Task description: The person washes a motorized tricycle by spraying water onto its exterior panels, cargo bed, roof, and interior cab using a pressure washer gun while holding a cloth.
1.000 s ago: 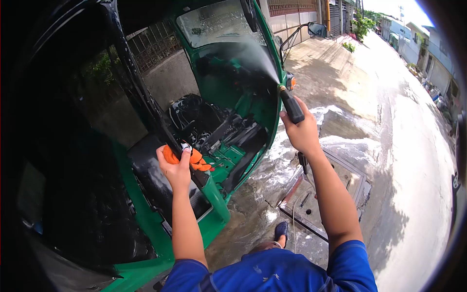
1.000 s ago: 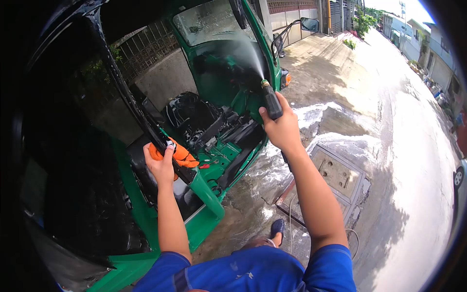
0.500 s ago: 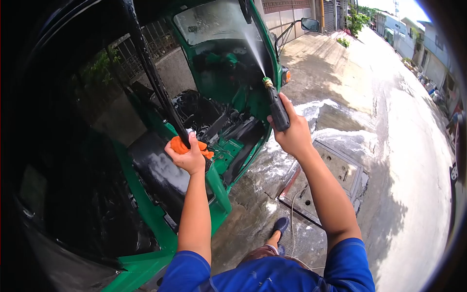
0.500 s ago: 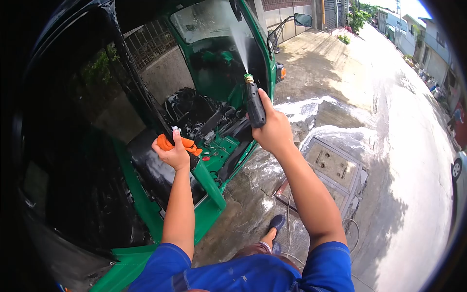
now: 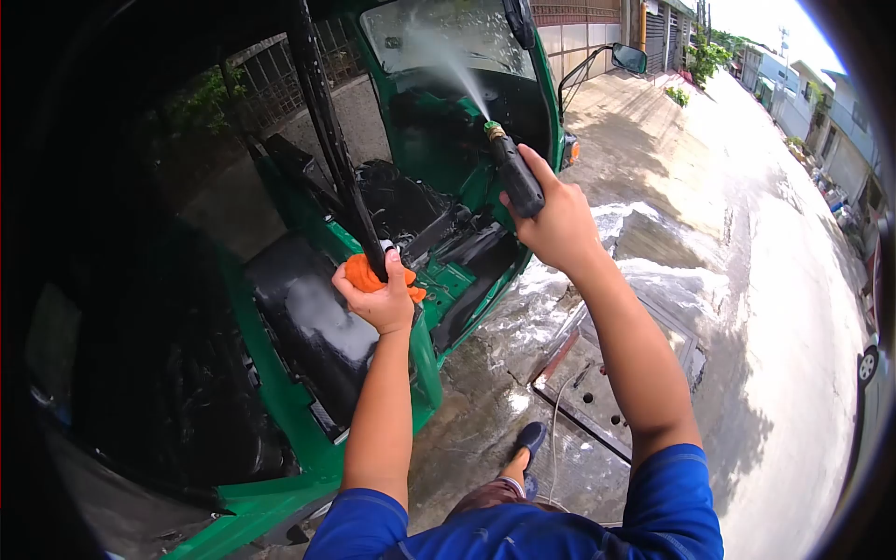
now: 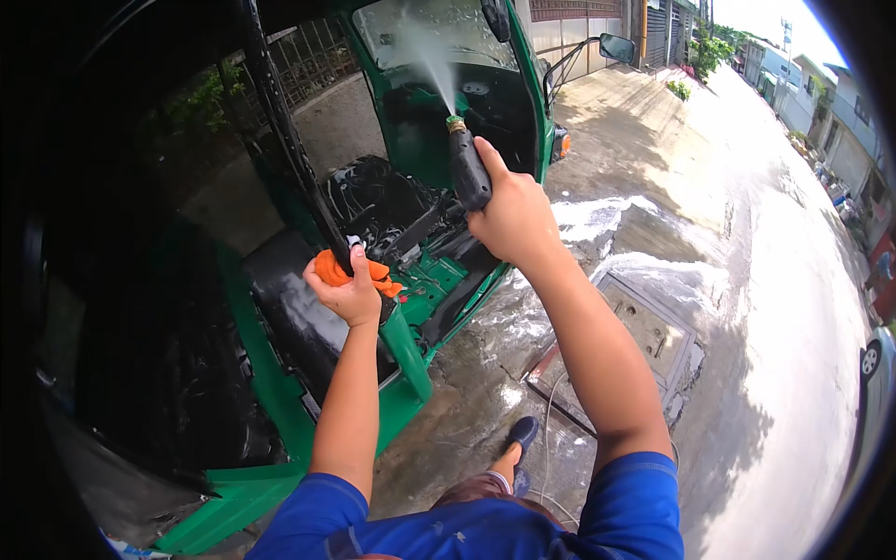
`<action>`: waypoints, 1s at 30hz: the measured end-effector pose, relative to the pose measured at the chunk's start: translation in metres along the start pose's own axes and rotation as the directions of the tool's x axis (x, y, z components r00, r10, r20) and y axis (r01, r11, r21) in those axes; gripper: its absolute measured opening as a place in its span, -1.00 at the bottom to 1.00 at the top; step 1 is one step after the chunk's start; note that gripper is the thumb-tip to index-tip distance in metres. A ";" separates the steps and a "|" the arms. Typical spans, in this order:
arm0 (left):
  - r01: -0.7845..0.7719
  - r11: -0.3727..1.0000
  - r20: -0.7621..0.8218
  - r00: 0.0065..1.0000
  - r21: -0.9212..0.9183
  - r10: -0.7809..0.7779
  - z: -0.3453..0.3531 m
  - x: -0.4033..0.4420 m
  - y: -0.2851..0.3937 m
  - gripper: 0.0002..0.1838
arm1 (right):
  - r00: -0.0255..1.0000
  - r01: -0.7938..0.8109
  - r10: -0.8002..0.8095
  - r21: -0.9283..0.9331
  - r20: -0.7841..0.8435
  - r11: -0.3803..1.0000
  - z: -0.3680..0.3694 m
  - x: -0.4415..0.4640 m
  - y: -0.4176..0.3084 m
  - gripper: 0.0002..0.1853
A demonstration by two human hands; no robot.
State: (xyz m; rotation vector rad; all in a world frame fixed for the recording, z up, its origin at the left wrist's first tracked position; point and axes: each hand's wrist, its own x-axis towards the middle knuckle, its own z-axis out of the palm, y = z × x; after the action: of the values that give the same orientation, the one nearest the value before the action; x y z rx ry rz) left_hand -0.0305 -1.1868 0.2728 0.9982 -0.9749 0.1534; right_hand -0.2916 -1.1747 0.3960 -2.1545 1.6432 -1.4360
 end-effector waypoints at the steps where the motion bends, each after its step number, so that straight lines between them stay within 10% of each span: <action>1: 0.001 1.000 0.006 1.000 -0.008 -0.001 -0.001 0.000 0.000 -0.32 | 1.000 0.021 -0.021 0.005 0.011 1.000 0.001 0.003 -0.002 -0.29; 13: 0.069 0.993 0.086 0.994 -0.095 -0.061 -0.006 -0.003 0.000 -0.43 | 0.950 0.161 -0.077 0.266 -0.302 0.951 0.003 0.018 -0.021 -0.14; 17: 0.044 0.997 0.085 0.996 -0.065 -0.039 -0.007 -0.004 -0.002 -0.41 | 0.975 0.218 -0.206 0.180 -0.082 0.959 0.015 0.010 -0.009 -0.20; 22: 0.071 0.993 0.093 0.994 -0.099 -0.062 -0.006 -0.005 0.004 -0.41 | 0.928 0.161 -0.094 0.160 -0.360 0.974 0.022 0.004 -0.008 -0.22; 30: -0.013 1.000 0.084 0.996 -0.006 0.014 -0.008 -0.007 -0.005 -0.40 | 0.973 0.174 -0.117 0.291 -0.201 0.941 0.018 0.008 -0.003 -0.28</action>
State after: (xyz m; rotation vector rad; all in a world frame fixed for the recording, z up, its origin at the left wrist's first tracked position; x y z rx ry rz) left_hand -0.0270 -1.1816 0.2626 0.9993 -1.0587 0.1202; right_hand -0.2766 -1.1880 0.3924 -2.0554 1.2203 -1.8398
